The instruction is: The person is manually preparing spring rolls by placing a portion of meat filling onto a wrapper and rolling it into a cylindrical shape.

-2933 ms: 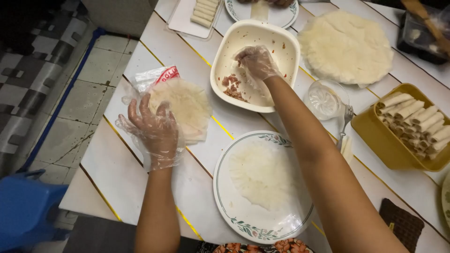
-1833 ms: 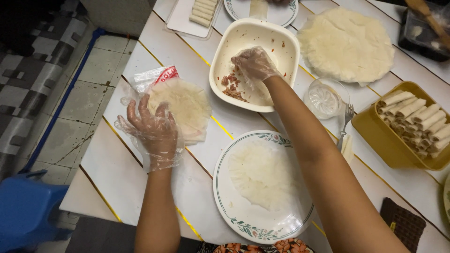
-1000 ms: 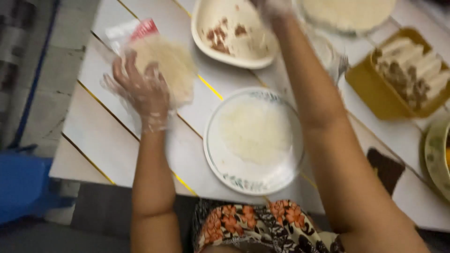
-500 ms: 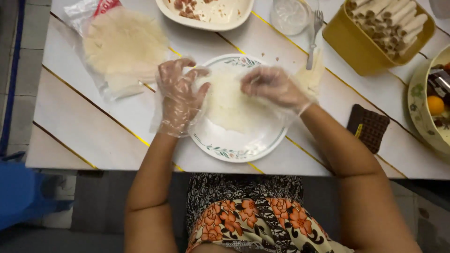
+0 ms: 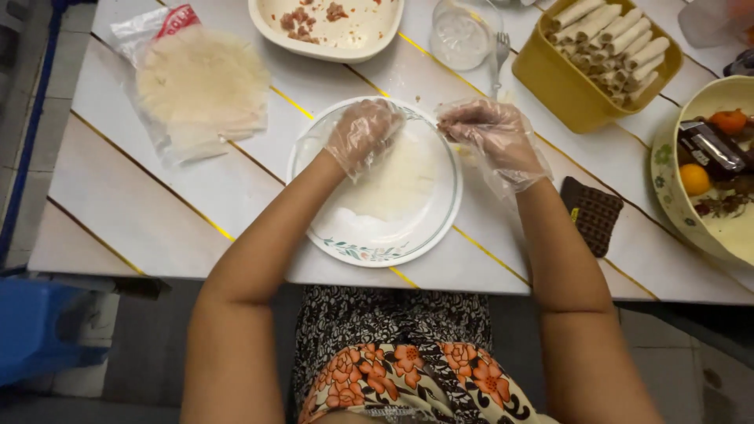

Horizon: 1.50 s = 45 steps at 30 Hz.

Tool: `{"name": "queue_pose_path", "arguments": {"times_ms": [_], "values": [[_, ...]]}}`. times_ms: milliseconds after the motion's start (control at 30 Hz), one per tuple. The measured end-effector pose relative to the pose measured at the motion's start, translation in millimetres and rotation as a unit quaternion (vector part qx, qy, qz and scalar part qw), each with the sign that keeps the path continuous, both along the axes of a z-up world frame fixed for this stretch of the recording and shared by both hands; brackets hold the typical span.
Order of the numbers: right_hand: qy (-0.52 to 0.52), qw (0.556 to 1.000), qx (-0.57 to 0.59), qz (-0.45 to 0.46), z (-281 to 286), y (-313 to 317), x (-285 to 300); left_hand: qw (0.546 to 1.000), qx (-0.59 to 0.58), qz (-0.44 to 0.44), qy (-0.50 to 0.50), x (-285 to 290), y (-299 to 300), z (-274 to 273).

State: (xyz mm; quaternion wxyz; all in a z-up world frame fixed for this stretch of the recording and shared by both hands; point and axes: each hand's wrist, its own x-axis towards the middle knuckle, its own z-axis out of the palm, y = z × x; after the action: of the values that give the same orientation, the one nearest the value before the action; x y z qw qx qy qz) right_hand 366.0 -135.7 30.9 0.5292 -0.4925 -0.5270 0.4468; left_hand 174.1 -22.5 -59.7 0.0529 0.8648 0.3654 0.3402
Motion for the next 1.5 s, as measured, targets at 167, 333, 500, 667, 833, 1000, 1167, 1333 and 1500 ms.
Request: {"name": "queue_pose_path", "arguments": {"times_ms": [167,333,500,667,833,1000,1167,1333,1500], "values": [[0.014,1.0,0.007,0.022,-1,-1,12,0.997,-0.048,-0.024,0.061,15,5,-1],[0.032,0.999,0.002,0.007,-7,1,17,0.99,-0.081,-0.049,0.102,12,7,-5],[0.064,0.998,-0.02,-0.013,-2,-1,16,0.982,-0.112,-0.057,0.142,10,5,-6],[0.064,0.997,-0.027,-0.019,6,-4,10,0.967,-0.159,-0.068,0.189,9,5,-11],[0.071,0.997,-0.031,-0.021,-1,-2,12,0.964,-0.177,-0.039,0.197,17,-1,4],[0.074,0.997,-0.028,-0.02,4,-6,12,0.984,-0.086,0.013,0.153,5,-20,40],[0.071,0.997,-0.01,-0.012,4,-3,11,0.963,0.011,0.037,0.268,-24,-18,19],[0.078,0.997,-0.018,-0.005,-2,-3,12,0.962,0.019,0.037,0.269,-47,-46,14],[0.076,0.997,-0.018,0.006,-6,-2,-8,0.964,0.026,0.043,0.262,-52,-69,9]]}}
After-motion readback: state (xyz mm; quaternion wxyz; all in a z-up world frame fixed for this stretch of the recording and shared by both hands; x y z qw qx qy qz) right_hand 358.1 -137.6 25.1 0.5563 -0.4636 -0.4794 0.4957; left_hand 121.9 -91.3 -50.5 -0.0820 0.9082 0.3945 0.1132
